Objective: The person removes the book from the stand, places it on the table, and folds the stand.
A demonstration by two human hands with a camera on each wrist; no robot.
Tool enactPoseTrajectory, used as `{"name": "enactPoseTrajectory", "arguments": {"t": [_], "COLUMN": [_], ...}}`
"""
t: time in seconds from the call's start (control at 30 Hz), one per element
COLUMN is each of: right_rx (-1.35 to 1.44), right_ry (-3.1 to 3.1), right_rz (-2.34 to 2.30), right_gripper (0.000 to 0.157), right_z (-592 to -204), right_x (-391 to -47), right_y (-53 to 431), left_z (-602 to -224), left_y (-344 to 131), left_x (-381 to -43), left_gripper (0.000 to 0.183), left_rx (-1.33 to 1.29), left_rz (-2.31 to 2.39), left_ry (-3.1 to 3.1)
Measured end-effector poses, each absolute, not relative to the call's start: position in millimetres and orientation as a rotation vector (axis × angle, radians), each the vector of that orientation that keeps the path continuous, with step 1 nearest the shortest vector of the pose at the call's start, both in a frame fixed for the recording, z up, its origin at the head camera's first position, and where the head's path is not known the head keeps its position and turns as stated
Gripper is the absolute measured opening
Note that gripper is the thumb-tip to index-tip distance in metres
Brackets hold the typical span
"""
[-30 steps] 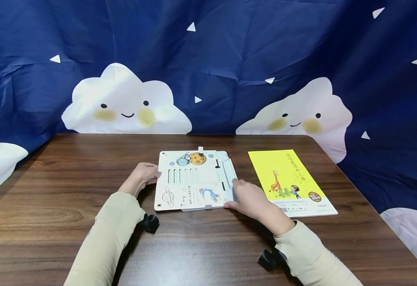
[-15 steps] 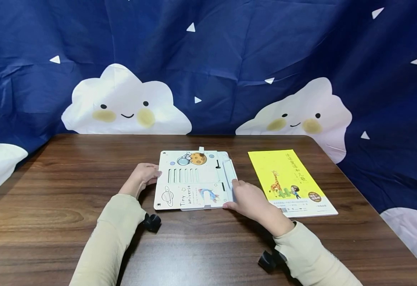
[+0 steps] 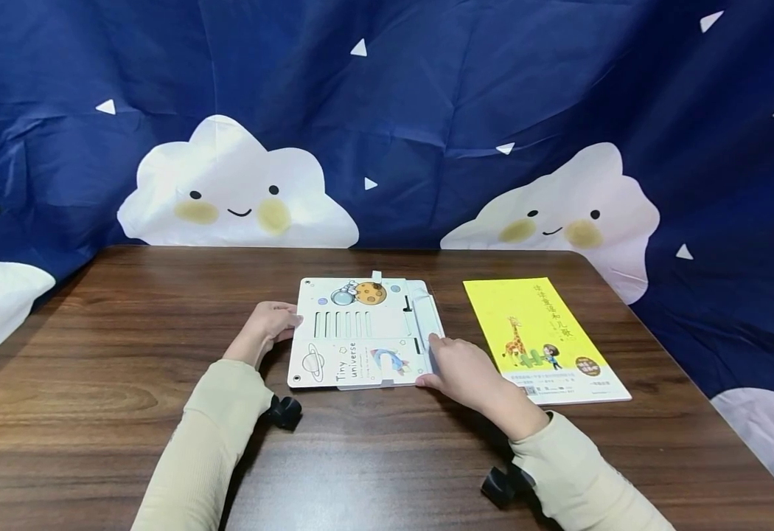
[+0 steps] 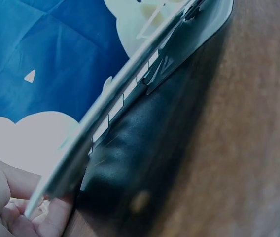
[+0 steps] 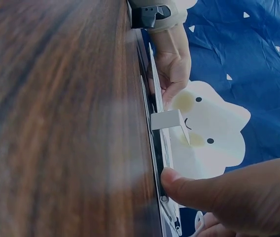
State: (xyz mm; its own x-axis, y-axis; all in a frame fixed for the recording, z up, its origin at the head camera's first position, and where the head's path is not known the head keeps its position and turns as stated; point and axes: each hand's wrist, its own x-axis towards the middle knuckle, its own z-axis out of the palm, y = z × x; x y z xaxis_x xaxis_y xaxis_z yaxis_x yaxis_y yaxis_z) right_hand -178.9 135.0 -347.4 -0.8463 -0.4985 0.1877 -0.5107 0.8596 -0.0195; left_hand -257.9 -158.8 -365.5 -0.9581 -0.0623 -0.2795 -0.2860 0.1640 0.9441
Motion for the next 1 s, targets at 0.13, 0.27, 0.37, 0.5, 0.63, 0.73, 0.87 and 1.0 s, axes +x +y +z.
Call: {"name": "enactPoseTrajectory", "arguments": {"t": [0.13, 0.27, 0.37, 0.5, 0.63, 0.73, 0.87, 1.0], "right_rx": [0.82, 0.842, 0.856, 0.873, 0.88, 0.876, 0.874, 0.878], "right_ry": [-2.881, -2.908, -2.924, -2.948, -2.972, -2.993, -3.013, -3.018], "right_rz": [0.119, 0.13, 0.131, 0.137, 0.13, 0.111, 0.082, 0.06], "right_gripper": [0.066, 0.064, 0.062, 0.061, 0.061, 0.061, 0.061, 0.061], "right_z": [-347.7, -347.7, -347.5, -347.0, -346.4, -346.0, -345.0, -345.0], "right_x": [-178.7, -178.7, -178.6, -178.5, -178.9, -179.5, -179.8, -180.4], "right_y": [135.4, 135.4, 135.7, 136.1, 135.5, 134.7, 133.5, 132.8], "left_z": [-366.9, -368.5, -368.7, -368.3, -368.1, -368.1, -368.4, -368.9], "left_y": [-158.7, -158.2, -157.2, -155.9, -156.0, -156.1, -155.8, -155.5], "left_x": [-258.3, -258.1, -258.1, -257.7, -257.0, -256.8, -257.0, -256.8], "left_gripper": [0.036, 0.037, 0.035, 0.035, 0.035, 0.035, 0.035, 0.035], "left_rx": [-0.348, -0.354, -0.345, -0.343, -0.354, -0.366, -0.371, -0.38], "left_rz": [1.898, 1.904, 1.909, 1.902, 1.906, 1.922, 1.931, 1.923], "left_ry": [2.25, 2.252, 2.259, 2.275, 2.285, 2.278, 2.271, 2.277]}}
